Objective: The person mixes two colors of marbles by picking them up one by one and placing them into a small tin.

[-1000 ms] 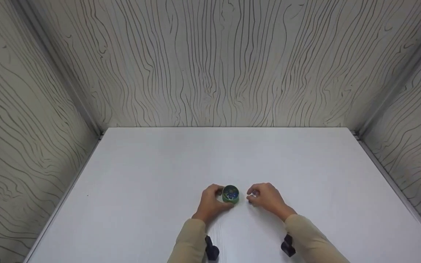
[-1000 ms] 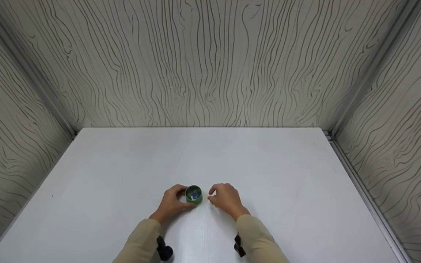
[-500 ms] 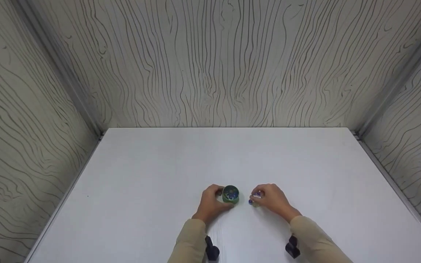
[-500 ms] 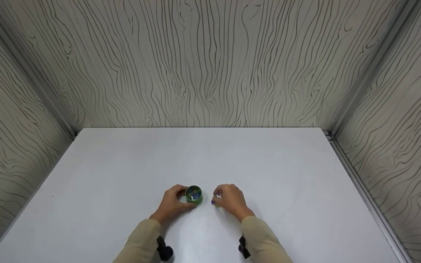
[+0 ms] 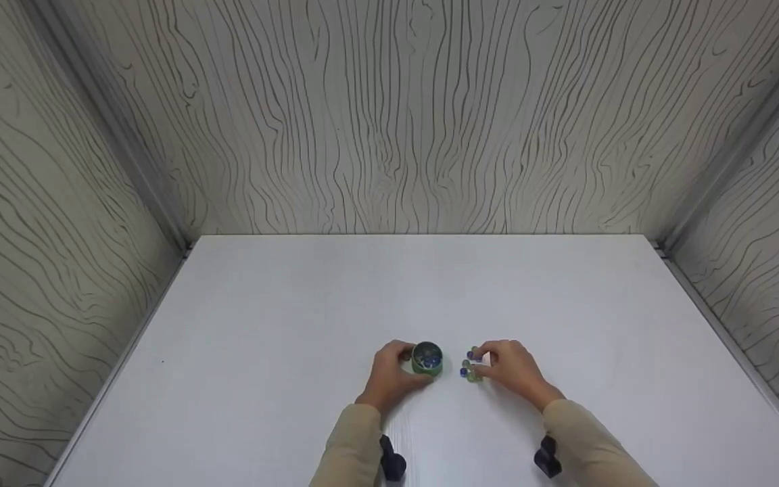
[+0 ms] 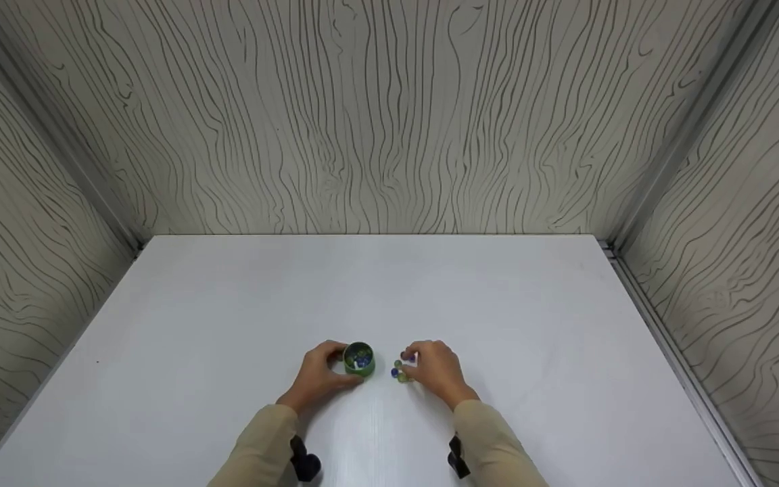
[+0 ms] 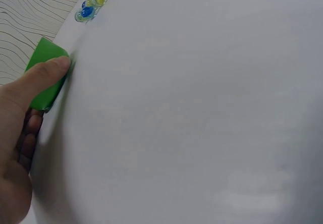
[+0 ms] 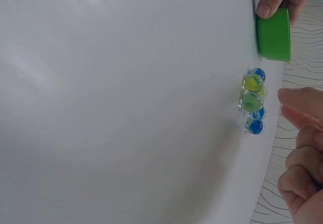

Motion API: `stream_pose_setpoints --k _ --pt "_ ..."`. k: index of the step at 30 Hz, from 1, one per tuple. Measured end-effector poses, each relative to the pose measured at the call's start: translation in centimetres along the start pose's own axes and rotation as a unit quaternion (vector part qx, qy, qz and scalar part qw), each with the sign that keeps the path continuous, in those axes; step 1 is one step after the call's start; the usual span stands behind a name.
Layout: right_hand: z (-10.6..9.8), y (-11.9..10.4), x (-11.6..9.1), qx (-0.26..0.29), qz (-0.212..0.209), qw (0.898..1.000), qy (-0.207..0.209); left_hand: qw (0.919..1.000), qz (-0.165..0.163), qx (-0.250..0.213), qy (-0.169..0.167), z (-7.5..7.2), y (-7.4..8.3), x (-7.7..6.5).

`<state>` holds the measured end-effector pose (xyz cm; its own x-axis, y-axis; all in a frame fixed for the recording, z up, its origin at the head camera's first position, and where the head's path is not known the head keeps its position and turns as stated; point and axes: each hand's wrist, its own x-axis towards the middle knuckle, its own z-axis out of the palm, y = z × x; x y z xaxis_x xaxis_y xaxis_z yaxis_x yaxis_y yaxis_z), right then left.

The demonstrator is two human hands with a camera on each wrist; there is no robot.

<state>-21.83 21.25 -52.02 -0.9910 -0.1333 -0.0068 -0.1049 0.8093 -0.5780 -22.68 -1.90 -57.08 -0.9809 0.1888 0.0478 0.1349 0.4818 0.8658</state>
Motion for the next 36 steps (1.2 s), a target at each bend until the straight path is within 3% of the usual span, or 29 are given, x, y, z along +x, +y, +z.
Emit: stream_pose_setpoints --k 10,28,36 --pt "0.0 1.2 0.2 -0.010 0.017 0.999 0.031 0.9999 0.009 0.012 0.004 0.1 0.0 0.2" --pt "0.4 1.9 0.9 -0.005 0.055 0.998 0.020 0.9991 0.031 0.022 0.017 0.3 -0.3 0.3" --pt "0.8 2.0 1.1 0.007 0.063 0.998 0.022 0.9997 0.014 0.014 0.010 0.2 -0.3 0.2"
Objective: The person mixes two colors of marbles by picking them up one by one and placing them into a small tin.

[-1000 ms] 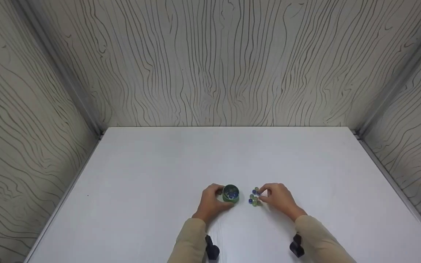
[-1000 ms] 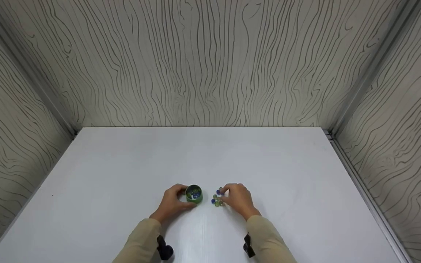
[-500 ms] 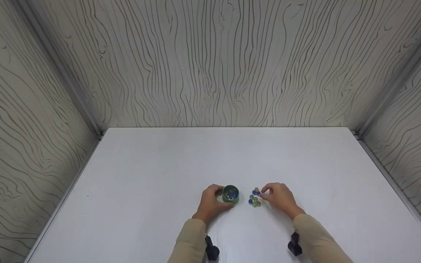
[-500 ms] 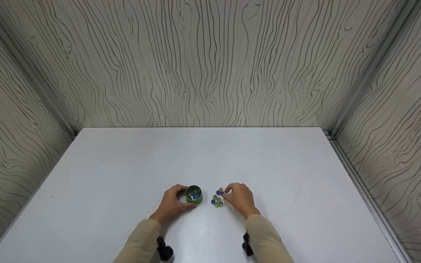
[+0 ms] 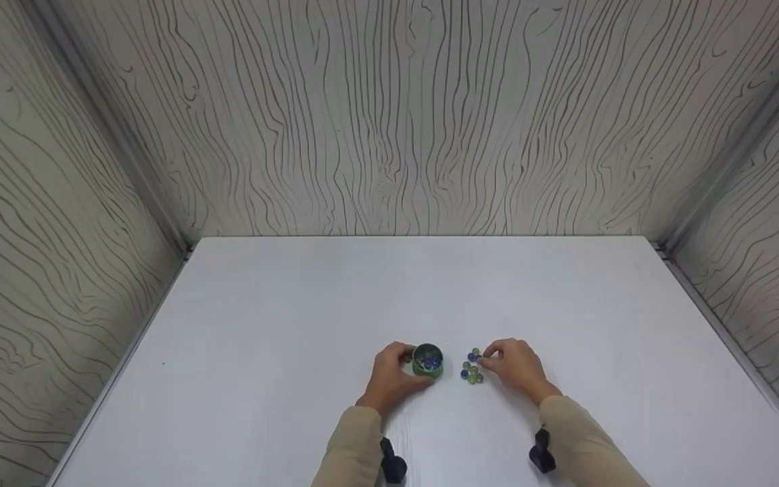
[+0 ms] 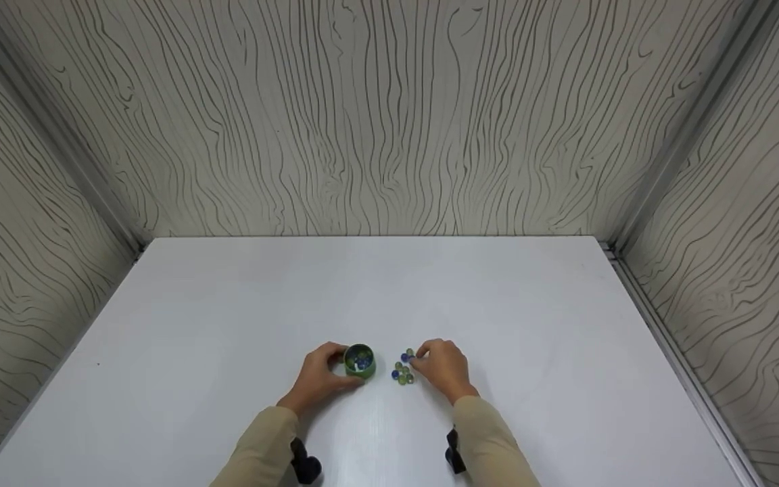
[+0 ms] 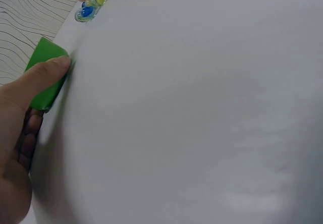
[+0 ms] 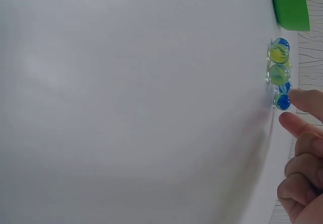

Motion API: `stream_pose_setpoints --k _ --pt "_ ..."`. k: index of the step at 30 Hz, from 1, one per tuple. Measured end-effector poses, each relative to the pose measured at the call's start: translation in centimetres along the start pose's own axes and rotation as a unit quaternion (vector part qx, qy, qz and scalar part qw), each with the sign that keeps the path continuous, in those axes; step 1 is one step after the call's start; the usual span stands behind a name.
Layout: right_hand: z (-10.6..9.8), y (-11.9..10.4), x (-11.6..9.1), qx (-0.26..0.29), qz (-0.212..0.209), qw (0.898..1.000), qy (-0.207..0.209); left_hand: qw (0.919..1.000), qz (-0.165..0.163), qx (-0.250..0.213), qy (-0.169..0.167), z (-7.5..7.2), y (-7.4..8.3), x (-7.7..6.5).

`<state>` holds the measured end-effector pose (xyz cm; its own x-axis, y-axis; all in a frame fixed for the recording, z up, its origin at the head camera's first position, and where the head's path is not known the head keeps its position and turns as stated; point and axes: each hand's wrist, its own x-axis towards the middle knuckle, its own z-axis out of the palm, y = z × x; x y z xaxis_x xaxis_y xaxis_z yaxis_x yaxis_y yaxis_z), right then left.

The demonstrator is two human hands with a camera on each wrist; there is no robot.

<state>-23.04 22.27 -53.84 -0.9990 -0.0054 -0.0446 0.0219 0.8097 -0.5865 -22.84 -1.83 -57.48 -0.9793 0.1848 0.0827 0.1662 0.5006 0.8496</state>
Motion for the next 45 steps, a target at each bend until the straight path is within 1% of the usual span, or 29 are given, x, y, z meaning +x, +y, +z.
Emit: stream_pose_setpoints --k 7,15,19,22,29,36,38,45 --pt "0.04 -0.07 -0.05 -0.004 0.000 1.000 -0.001 0.9999 0.008 0.008 0.004 0.06 -0.05 0.09" --pt "0.14 -0.07 0.16 -0.007 0.002 1.000 -0.002 0.9998 0.020 -0.003 0.005 -0.01 -0.10 0.05" --pt "0.16 -0.06 0.21 -0.013 -0.001 1.000 -0.004 0.9998 0.020 0.002 0.006 0.00 -0.09 0.00" --pt "0.16 -0.09 0.22 -0.018 -0.005 1.000 -0.003 1.0000 0.009 -0.001 0.003 -0.02 -0.01 -0.01" --pt "0.24 -0.01 0.16 -0.014 0.002 1.000 -0.013 0.9999 -0.010 -0.014 -0.004 0.02 -0.02 0.00" --pt "0.25 -0.04 0.12 -0.018 0.002 1.000 -0.012 1.0000 -0.001 -0.006 -0.001 0.04 0.02 0.09" --pt "0.22 -0.07 0.10 -0.019 0.001 1.000 -0.012 1.0000 -0.003 -0.007 -0.002 -0.02 0.08 0.11" --pt "0.17 0.02 0.08 -0.010 0.003 1.000 -0.011 0.9999 0.002 -0.010 -0.006 -0.12 0.05 0.13"
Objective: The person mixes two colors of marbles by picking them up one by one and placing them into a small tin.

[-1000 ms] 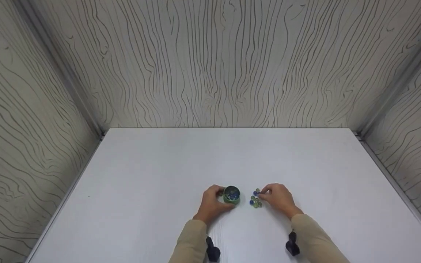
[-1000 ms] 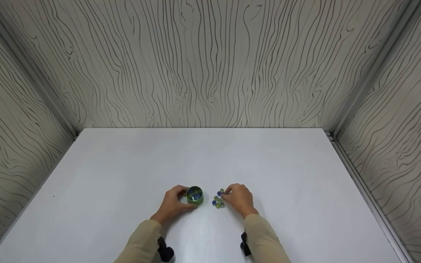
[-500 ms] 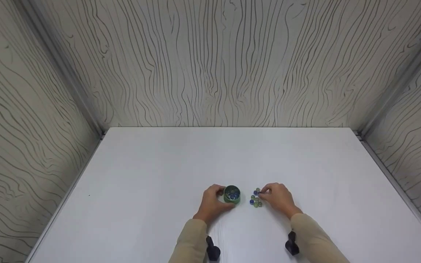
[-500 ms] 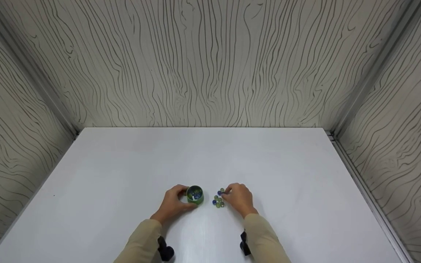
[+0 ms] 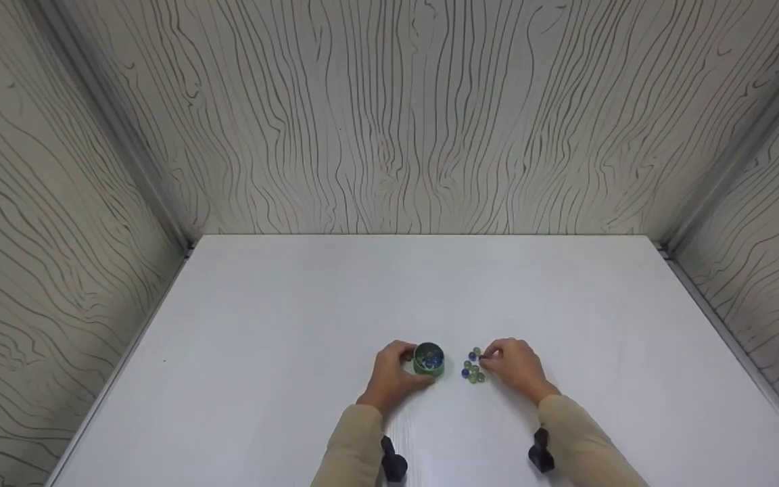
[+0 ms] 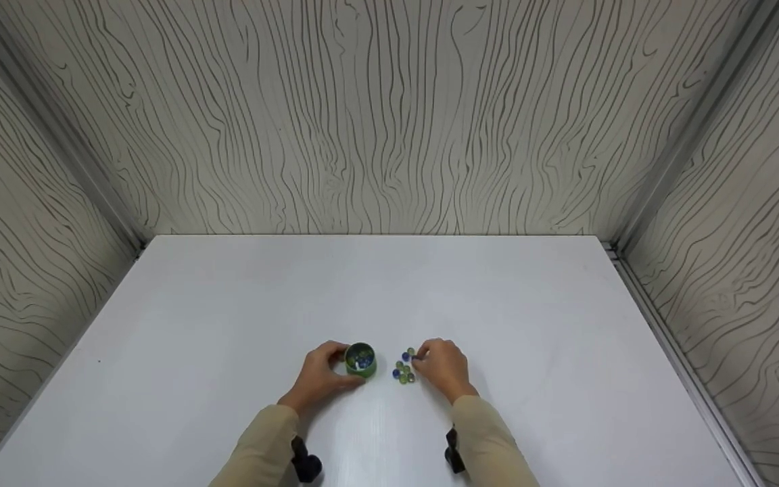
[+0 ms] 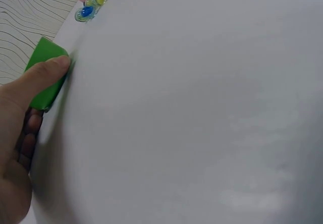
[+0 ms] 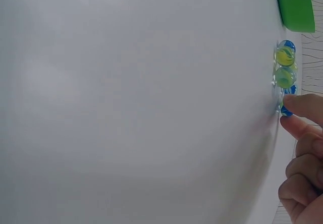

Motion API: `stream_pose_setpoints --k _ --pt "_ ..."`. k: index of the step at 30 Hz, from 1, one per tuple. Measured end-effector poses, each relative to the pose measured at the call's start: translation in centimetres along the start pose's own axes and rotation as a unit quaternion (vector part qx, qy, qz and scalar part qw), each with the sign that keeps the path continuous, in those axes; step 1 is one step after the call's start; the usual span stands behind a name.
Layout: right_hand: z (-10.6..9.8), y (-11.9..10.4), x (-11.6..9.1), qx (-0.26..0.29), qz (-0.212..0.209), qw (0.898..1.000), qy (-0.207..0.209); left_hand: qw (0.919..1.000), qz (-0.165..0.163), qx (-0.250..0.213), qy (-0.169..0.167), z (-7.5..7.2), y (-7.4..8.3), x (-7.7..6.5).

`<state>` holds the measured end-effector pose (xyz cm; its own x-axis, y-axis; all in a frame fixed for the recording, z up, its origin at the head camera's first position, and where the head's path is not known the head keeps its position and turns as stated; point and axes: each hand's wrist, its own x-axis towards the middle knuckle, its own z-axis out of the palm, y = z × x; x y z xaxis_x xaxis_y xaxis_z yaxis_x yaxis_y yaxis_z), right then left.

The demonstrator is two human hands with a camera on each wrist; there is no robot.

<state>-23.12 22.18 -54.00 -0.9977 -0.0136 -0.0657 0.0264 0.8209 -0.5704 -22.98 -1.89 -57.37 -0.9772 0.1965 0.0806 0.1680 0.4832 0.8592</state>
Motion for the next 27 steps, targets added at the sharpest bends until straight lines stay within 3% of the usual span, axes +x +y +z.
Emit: stream_pose_setpoints --k 18,27 --pt "-0.17 -0.04 -0.23 0.010 -0.001 1.000 0.005 0.9998 -0.018 0.008 0.008 0.19 0.14 -0.09" --pt "-0.50 -0.03 -0.34 0.005 0.005 1.000 -0.001 0.9999 -0.006 0.012 0.006 0.07 0.30 -0.06"
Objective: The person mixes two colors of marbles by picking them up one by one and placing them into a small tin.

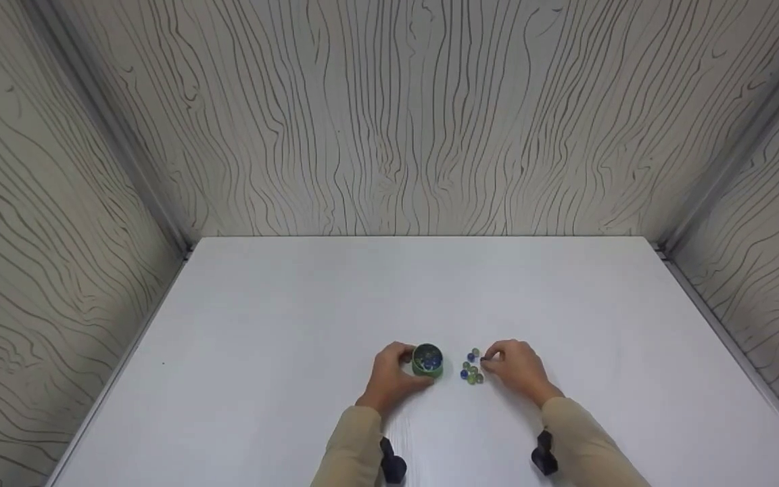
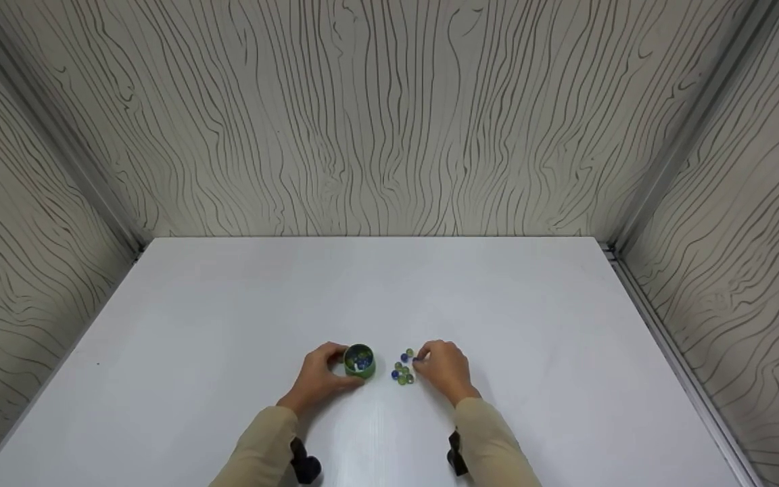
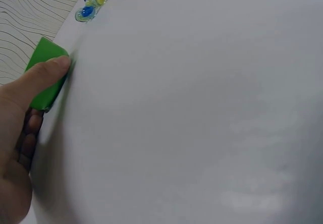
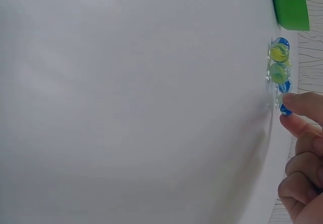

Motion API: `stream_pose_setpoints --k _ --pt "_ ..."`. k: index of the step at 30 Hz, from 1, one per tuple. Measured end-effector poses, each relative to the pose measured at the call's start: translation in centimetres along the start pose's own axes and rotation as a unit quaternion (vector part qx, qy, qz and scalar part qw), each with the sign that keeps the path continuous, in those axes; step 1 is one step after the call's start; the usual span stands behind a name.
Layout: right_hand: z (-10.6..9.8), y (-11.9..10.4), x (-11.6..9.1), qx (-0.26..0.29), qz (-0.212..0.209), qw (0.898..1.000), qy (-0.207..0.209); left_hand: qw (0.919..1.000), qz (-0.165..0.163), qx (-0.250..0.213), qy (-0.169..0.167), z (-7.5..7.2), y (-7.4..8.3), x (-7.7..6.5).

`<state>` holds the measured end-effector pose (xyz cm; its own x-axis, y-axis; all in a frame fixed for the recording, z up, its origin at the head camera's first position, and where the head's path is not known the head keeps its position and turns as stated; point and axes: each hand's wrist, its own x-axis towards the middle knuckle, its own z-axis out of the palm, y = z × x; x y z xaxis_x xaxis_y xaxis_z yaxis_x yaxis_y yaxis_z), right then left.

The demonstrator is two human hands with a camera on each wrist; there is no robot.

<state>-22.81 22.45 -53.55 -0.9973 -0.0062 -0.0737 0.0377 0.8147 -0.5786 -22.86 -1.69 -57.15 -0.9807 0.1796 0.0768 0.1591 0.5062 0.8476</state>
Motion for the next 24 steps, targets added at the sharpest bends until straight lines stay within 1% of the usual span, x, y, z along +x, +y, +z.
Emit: stream_pose_setpoints --k 5,10,18,24 --pt "-0.2 0.0 -0.1 -0.006 -0.002 1.000 0.001 1.0000 0.003 0.000 0.002 0.0 -0.1 0.0" --pt "-0.5 -0.2 -0.1 -0.012 -0.004 1.000 0.005 0.9999 0.014 -0.004 0.004 0.0 -0.2 0.0" --pt "-0.7 -1.3 -0.2 -0.009 -0.027 1.000 0.010 0.9999 0.000 -0.009 -0.010 0.0 -0.5 0.1" --pt "-0.6 -1.8 -0.3 -0.019 -0.037 0.999 0.008 0.9999 -0.002 -0.009 -0.010 0.0 -0.4 0.1"
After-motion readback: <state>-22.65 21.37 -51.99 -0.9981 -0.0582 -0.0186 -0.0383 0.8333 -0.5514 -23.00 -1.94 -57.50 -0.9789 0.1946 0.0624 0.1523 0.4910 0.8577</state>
